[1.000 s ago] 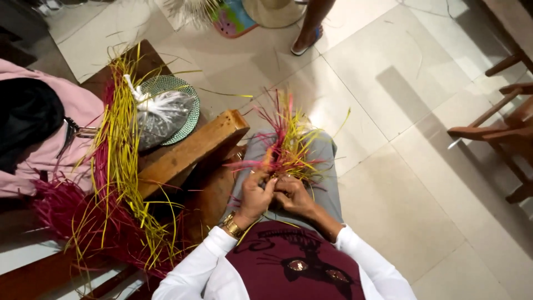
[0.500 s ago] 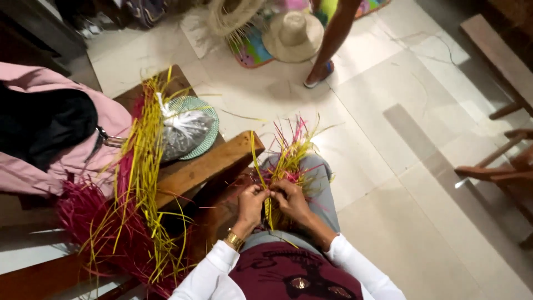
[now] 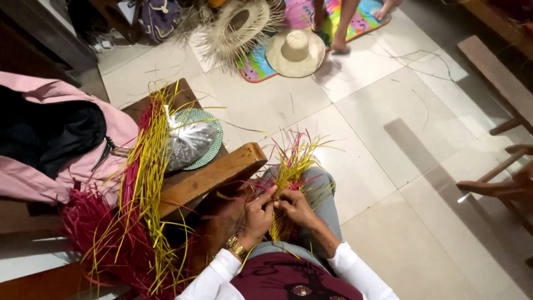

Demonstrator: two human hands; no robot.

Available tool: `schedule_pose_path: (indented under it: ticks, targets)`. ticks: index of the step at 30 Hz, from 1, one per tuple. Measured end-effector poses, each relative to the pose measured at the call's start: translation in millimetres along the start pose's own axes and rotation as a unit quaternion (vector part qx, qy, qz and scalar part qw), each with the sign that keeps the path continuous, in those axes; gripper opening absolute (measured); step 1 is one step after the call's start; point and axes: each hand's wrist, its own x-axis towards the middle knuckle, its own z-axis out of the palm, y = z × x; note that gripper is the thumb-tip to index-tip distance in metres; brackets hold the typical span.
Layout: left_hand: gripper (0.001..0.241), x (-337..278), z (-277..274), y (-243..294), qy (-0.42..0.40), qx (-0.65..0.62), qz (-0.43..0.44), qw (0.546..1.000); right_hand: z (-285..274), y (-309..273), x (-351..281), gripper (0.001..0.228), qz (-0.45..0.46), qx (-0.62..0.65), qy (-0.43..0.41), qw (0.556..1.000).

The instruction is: A person is shown from an overhead perspective weaving together thin, colorful strands of material to create a circular base.

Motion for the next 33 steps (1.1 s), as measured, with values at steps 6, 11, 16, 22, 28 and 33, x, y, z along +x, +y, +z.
schedule_pose_path:
  ticks: [6,11,16,22,28,33]
  targets:
    - [0.015,1.0,-0.9,-30.9,-0.042,-0.042,-0.09,0.994,10.7,15.7,-14.5,0.003,-0.085,-0.027,0.038,0.995]
    - [0.017,-16.3,-0.6,-77.5,-0.084,-0.108,-0.196,0.971,27.5,-5.7,-18.3,0.008,-0.176,-0.008,-0.033,0.984]
    - [0.014,0.1,-9.1,-59.2,-0.123,-0.152,-0.267,0.944,43.7,-53.4,-38.4,0.012,-0.199,-0.135,-0.146,0.96]
    - [0.02,7.7,-13.9,-79.1,-0.242,-0.011,-0.287,0.927,27.3,-54.6,-19.8,0.006,-0.252,-0.128,-0.139,0.949]
    - [0.014,15.5,-31.0,-41.6,-0.231,-0.106,-0.35,0.902,-14.3,34.7,-6.0,0.014,-0.164,-0.307,-0.005,0.937]
    - [0.007,-2.6,-17.9,-75.2,-0.19,-0.299,-0.446,0.822,-1.9,16.9,-6.4,0.026,-0.218,-0.286,-0.008,0.933]
